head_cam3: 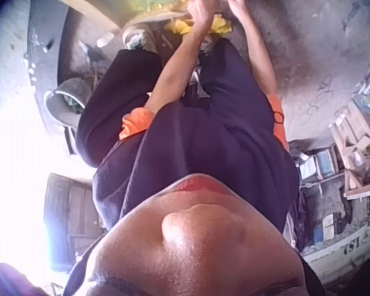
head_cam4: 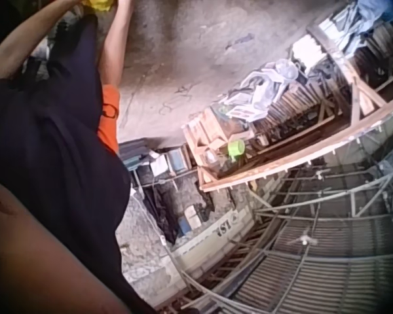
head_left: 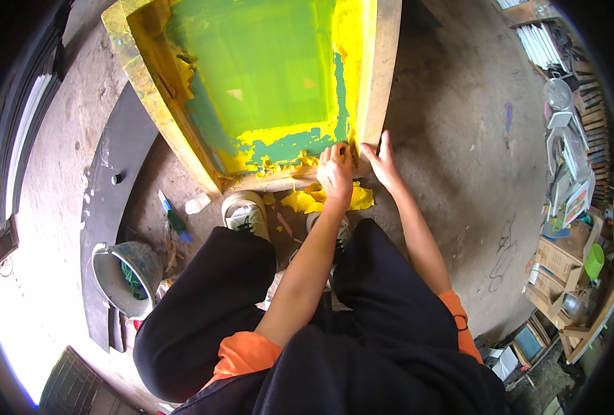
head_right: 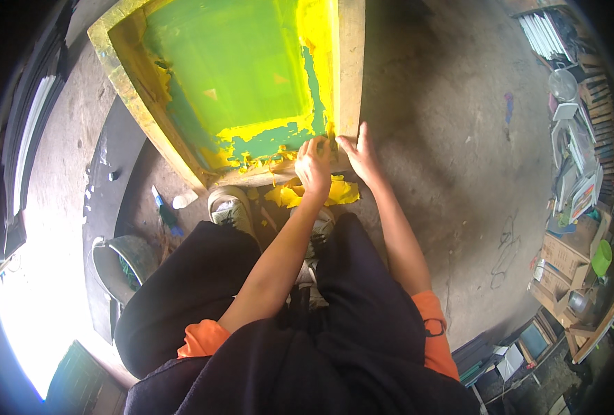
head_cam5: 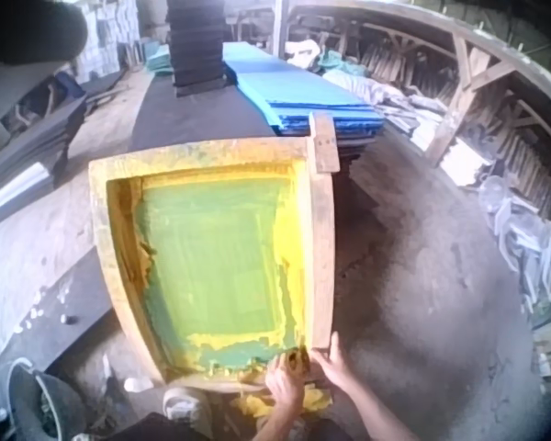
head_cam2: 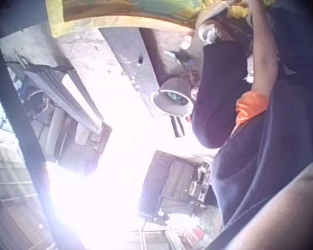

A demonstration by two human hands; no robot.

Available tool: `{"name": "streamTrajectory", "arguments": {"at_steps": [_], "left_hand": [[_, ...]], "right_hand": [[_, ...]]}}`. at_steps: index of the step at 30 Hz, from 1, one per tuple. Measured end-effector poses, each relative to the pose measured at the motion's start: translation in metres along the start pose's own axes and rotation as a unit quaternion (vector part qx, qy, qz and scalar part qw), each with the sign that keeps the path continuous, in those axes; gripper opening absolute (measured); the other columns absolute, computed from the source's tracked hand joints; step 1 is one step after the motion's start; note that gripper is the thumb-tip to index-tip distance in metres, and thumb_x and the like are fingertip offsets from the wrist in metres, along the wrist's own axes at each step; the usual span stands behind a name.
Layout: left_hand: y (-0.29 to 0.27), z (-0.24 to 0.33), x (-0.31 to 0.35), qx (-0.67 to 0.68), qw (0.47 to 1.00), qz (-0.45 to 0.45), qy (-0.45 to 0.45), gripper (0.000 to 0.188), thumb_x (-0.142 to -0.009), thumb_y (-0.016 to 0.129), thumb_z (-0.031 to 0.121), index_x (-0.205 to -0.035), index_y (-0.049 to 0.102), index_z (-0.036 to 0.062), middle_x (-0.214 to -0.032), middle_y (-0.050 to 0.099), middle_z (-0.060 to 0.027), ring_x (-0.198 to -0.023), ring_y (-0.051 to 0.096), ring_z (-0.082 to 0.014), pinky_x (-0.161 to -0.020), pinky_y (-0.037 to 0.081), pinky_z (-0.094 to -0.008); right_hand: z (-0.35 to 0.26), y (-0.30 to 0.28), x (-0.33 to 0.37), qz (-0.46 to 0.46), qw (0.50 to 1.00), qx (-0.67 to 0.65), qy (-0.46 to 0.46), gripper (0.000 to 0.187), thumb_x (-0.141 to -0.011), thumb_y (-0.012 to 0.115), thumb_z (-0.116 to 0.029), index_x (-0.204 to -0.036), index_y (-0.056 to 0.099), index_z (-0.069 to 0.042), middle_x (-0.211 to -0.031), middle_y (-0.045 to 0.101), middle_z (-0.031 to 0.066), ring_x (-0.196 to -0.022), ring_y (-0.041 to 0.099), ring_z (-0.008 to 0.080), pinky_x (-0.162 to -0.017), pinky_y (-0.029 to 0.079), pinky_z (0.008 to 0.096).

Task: The person applies yellow tape to the edges of a wooden frame containing a green surface. They press the tape along the perimeter and smooth it down with their fingers.

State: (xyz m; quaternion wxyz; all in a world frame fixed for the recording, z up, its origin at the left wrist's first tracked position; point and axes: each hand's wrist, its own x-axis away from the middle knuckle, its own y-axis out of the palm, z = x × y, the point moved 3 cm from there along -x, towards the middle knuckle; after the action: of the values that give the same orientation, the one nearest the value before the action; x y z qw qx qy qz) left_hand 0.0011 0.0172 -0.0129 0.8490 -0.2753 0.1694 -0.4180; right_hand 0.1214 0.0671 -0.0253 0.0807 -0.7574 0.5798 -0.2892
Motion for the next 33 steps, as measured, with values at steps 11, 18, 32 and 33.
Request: {"name": "streamTrajectory", "arguments": {"at_steps": [11, 18, 32, 33], "left_hand": [[0.001, 0.0, -0.01, 0.038, 0.998, -0.04, -0.025, 0.014, -0.074, 0.064, 0.015, -0.08, 0.061, 0.0028, -0.078, 0.062, -0.015, -0.071, 0.059, -0.03, -0.065, 0.046, -0.0359], [0.009, 0.005, -0.006, 0.129, 0.971, -0.1, -0.177, 0.012, -0.074, 0.063, 0.01, -0.077, 0.06, -0.0012, -0.071, 0.062, -0.0158, -0.065, 0.06, -0.0302, -0.064, 0.047, -0.0369], [-0.001, 0.0, -0.004, 0.054, 0.982, -0.118, -0.14, 0.025, -0.073, 0.067, 0.017, -0.091, 0.057, 0.0035, -0.076, 0.063, -0.0166, -0.068, 0.061, -0.0298, -0.063, 0.046, -0.0367], [0.001, 0.003, -0.003, 0.062, 0.98, -0.11, -0.154, 0.024, -0.073, 0.067, 0.016, -0.09, 0.057, 0.0035, -0.076, 0.063, -0.0165, -0.068, 0.061, -0.0294, -0.063, 0.046, -0.0366]], "right_hand": [[0.012, 0.004, -0.005, -0.007, 1.0, -0.016, -0.003, 0.086, -0.082, 0.057, -0.042, -0.133, 0.011, 0.01, -0.139, 0.015, 0.0285, -0.131, 0.016, 0.0342, -0.106, 0.017, 0.0371], [0.016, 0.002, -0.005, -0.028, 0.999, -0.032, 0.022, 0.087, -0.082, 0.056, -0.042, -0.133, 0.009, 0.01, -0.139, 0.014, 0.0282, -0.131, 0.015, 0.0334, -0.106, 0.016, 0.0366], [0.001, 0.0, -0.002, -0.019, 1.0, -0.001, 0.005, 0.085, -0.082, 0.057, -0.041, -0.133, 0.011, 0.01, -0.139, 0.017, 0.0285, -0.131, 0.018, 0.0329, -0.106, 0.019, 0.0367], [0.006, 0.0, -0.004, -0.021, 1.0, -0.006, -0.002, 0.085, -0.083, 0.057, -0.041, -0.133, 0.011, 0.01, -0.139, 0.017, 0.0285, -0.131, 0.018, 0.033, -0.106, 0.018, 0.0367]]}}
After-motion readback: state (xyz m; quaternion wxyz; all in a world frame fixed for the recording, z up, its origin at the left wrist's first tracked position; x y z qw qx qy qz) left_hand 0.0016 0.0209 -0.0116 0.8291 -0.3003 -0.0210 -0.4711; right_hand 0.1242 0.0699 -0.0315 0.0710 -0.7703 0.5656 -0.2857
